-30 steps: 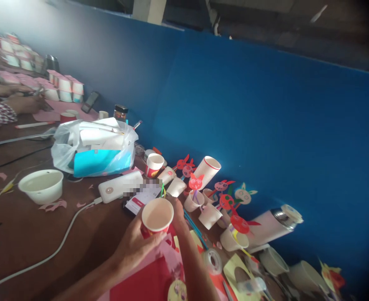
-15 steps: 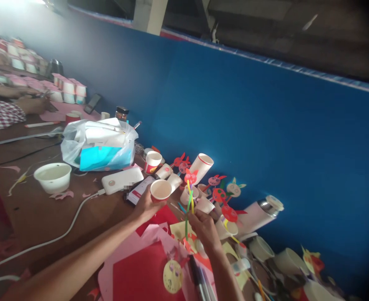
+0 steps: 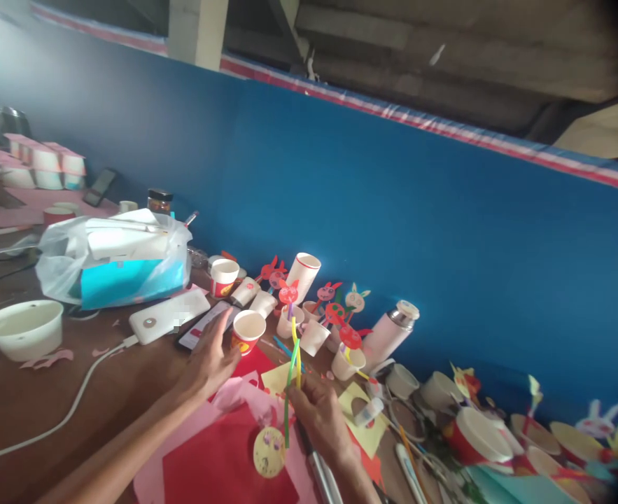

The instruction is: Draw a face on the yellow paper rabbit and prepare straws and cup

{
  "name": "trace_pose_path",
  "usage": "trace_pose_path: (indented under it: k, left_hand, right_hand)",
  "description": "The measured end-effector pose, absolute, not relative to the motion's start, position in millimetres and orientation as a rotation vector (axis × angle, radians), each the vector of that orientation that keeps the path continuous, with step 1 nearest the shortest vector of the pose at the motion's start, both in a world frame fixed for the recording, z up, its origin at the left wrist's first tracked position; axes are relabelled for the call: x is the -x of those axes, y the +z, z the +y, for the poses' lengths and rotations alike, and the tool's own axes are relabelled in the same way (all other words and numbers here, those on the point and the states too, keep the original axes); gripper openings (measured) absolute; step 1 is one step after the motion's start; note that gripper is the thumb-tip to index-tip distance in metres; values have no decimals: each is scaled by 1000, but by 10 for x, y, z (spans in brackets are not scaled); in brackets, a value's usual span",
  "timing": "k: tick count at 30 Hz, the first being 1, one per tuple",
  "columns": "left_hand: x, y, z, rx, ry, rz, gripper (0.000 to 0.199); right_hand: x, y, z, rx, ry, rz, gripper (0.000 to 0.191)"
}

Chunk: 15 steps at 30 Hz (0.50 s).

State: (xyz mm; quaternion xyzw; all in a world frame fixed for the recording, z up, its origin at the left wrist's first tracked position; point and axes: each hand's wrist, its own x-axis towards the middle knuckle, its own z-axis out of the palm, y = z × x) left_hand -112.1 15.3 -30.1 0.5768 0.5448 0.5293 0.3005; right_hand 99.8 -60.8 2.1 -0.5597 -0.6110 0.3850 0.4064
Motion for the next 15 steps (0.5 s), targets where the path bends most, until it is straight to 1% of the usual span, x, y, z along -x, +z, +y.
trace_pose_path:
  k: [1, 2, 3, 5, 8, 11, 15]
  left_hand:
    - [1088, -238, 54, -1508, 1459, 1352, 66]
    - [1039, -177, -39, -1418, 1434, 1243, 56]
    - [977, -123, -119, -1283, 1351, 1124, 51]
    - [832, -51, -227, -1048, 1127, 865, 53]
    - [651, -41, -260, -862, 973, 624, 48]
    - [578, -89, -200, -783, 964, 594, 43]
    - [608, -111, -75, -702, 1079, 655, 41]
  right_hand:
    - [-985, 39, -636, 1411, 984, -1535, 26]
    - [-970, 59, -664, 1409, 1006, -1533, 27]
    - [-953, 80, -691, 1407, 1034, -1534, 27]
    - [-918, 119, -740, 1393, 1109, -1528, 28]
    - [-881, 148, -799, 1344, 1238, -1482, 27]
    - [-870, 137, -844, 1321, 1318, -1456, 23]
    - [-900, 113, -893, 1340, 1391, -1472, 17]
